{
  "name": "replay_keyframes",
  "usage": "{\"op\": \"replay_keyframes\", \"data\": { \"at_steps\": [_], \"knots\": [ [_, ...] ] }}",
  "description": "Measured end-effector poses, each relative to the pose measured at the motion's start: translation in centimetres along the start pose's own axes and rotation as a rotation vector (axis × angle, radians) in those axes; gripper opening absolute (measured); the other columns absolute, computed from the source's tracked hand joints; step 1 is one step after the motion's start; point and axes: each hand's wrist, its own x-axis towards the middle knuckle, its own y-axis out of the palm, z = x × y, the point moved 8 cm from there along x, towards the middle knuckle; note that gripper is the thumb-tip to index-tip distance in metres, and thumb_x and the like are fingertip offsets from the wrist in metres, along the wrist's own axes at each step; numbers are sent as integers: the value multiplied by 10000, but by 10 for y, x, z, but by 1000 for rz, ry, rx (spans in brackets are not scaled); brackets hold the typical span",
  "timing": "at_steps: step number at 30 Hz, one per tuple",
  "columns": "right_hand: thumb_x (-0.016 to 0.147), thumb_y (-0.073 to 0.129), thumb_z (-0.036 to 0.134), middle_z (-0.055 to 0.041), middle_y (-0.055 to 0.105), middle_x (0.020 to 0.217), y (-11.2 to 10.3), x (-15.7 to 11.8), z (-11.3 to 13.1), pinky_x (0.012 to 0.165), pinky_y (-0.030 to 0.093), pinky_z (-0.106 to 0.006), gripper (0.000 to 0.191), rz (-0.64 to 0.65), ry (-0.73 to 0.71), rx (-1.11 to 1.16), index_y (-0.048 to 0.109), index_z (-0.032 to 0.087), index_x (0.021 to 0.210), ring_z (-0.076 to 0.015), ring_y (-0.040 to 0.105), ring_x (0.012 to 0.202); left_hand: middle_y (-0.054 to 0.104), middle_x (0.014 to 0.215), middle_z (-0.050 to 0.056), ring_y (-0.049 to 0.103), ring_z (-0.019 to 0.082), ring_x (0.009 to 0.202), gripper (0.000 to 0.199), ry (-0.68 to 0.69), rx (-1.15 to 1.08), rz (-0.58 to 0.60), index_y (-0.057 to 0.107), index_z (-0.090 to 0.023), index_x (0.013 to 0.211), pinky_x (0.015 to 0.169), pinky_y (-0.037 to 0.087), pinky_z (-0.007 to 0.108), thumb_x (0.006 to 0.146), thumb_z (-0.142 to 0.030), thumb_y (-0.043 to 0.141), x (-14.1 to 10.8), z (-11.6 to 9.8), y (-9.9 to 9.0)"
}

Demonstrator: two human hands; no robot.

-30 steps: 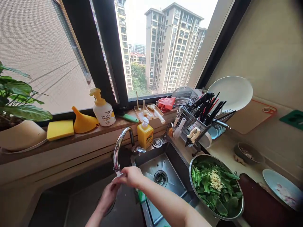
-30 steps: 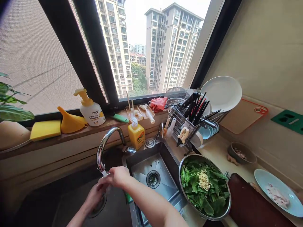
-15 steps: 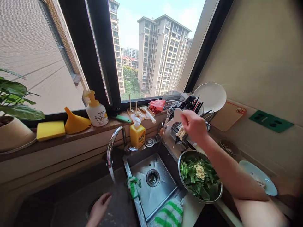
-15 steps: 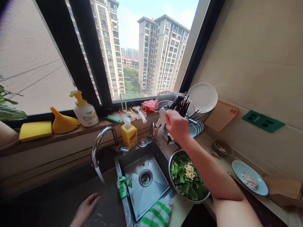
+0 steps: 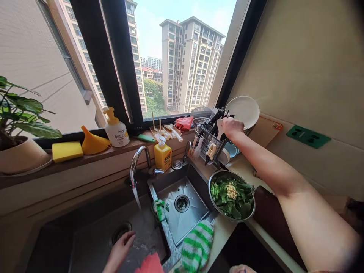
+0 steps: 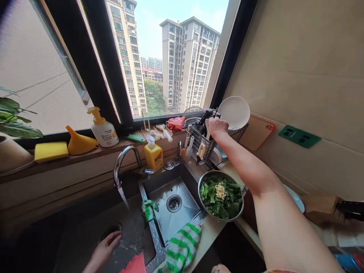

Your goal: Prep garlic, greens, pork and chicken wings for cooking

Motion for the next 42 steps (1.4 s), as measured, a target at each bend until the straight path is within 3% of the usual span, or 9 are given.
{"op": "replay_keyframes", "data": {
  "at_steps": [4,8,14,18,21,28,32,37,42],
  "knots": [
    [906,562,279,-217,594,1109,-19,-11,11,776,424,-376,417,-43,41,21,503,49,1249,-277,616,965,727,775,98,686,284,780,616,-12,79,169,677,-183,778,711,551,372,515,-727,555,-28,-23,8],
    [928,501,319,-135,596,1126,-12,-87,63,793,430,-337,338,23,-188,212,541,128,1204,-248,599,987,738,903,140,676,288,862,504,19,231,308,690,-143,891,773,518,372,640,-554,543,-51,-28,24],
    [904,524,300,-73,641,1005,131,-322,134,766,460,-308,190,749,-314,380,660,224,1013,-212,626,893,722,1015,144,653,274,938,436,90,351,479,692,-127,1043,846,478,374,743,-389,516,-84,-28,48],
    [856,612,330,-155,536,1307,186,-432,146,967,423,-379,464,795,-235,434,545,211,1300,-287,502,1206,673,1144,142,592,271,1090,412,157,410,488,690,-147,1070,969,419,382,798,-375,482,-104,-38,51],
    [874,573,285,-142,327,1516,210,-463,133,1120,267,-474,516,762,-183,555,482,215,1377,-318,276,1398,660,1145,144,600,260,1075,411,197,451,489,677,-144,1093,969,433,378,818,-355,456,-120,-45,52],
    [726,528,15,-59,362,1518,237,-436,70,1117,95,-646,612,851,-283,618,553,257,1288,-324,177,1437,641,1181,147,591,298,1104,468,352,516,296,684,-168,1074,1014,428,443,794,-461,450,-137,-68,58],
    [715,566,73,-71,365,1514,228,-440,25,1140,169,-572,621,710,-144,731,528,252,1309,-299,206,1433,668,1147,84,599,306,1092,400,353,490,261,704,-263,991,997,446,418,747,-498,491,-139,-85,98],
    [830,439,186,-79,641,1226,227,-488,-133,1085,372,-413,326,398,411,914,659,229,1067,-229,515,1236,711,1068,108,642,324,984,472,308,344,386,707,-222,981,908,505,422,727,-573,520,-166,-126,198],
    [769,472,435,-137,682,1076,252,-579,-317,931,502,-393,399,100,1108,953,630,165,1017,-260,645,997,727,1049,59,659,237,982,325,369,209,787,693,-229,993,872,533,335,825,-440,512,-221,-223,355]
  ]
}}
